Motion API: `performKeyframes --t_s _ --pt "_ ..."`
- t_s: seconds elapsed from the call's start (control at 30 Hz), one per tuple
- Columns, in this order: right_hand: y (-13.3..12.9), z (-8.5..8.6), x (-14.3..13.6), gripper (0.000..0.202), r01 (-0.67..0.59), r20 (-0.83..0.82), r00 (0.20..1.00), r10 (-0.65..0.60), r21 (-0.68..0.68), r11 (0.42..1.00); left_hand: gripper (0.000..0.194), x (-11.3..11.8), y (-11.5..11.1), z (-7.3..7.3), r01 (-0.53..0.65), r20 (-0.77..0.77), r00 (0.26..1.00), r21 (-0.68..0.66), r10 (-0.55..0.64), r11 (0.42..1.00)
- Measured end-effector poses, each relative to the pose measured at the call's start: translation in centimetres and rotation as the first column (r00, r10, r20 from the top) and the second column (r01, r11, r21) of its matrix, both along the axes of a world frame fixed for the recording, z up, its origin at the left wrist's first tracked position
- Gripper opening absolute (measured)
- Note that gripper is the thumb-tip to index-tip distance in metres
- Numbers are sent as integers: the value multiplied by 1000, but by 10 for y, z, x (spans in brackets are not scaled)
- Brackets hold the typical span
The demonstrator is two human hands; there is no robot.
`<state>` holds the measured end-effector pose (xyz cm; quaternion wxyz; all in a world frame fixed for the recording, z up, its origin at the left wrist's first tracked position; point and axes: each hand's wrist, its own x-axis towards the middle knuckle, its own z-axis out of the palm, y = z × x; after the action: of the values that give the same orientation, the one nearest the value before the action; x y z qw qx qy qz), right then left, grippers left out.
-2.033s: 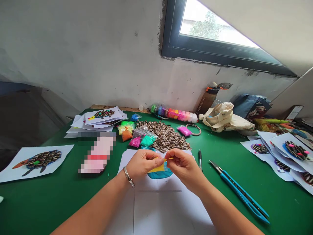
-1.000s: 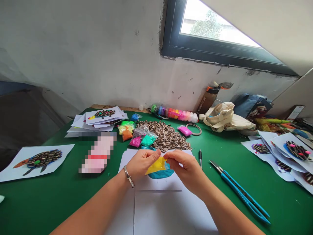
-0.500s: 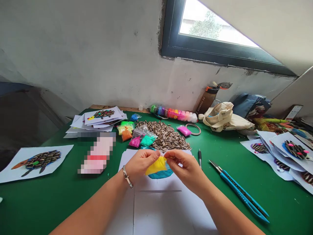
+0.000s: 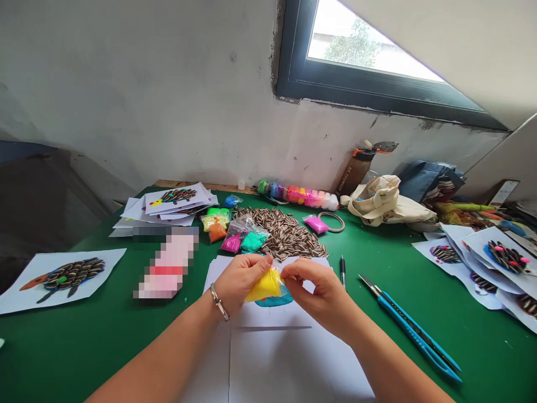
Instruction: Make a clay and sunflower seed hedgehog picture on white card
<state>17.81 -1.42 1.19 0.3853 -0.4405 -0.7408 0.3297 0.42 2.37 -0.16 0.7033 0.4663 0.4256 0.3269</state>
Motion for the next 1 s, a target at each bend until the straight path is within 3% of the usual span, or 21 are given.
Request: performKeyframes --t_s 0.37,0.6,0.7,1.0 --pt "1 -2 0 19 -22 -130 992 3 -148 989 52 2 -1 -1 38 -34 999 27 -38 999" --pt "1 -8 -3 8 0 -141 989 -35 -241 971 52 2 -2 -6 84 -34 996 45 -83 995" --pt "2 -11 -4 3 -36 -149 989 -1 -248 968 52 2 -2 -9 110 -40 993 59 -107 992" --pt "2 -15 -7 8 13 -129 991 -37 -180 984 58 7 -4 -5 139 -94 987 80 -132 987"
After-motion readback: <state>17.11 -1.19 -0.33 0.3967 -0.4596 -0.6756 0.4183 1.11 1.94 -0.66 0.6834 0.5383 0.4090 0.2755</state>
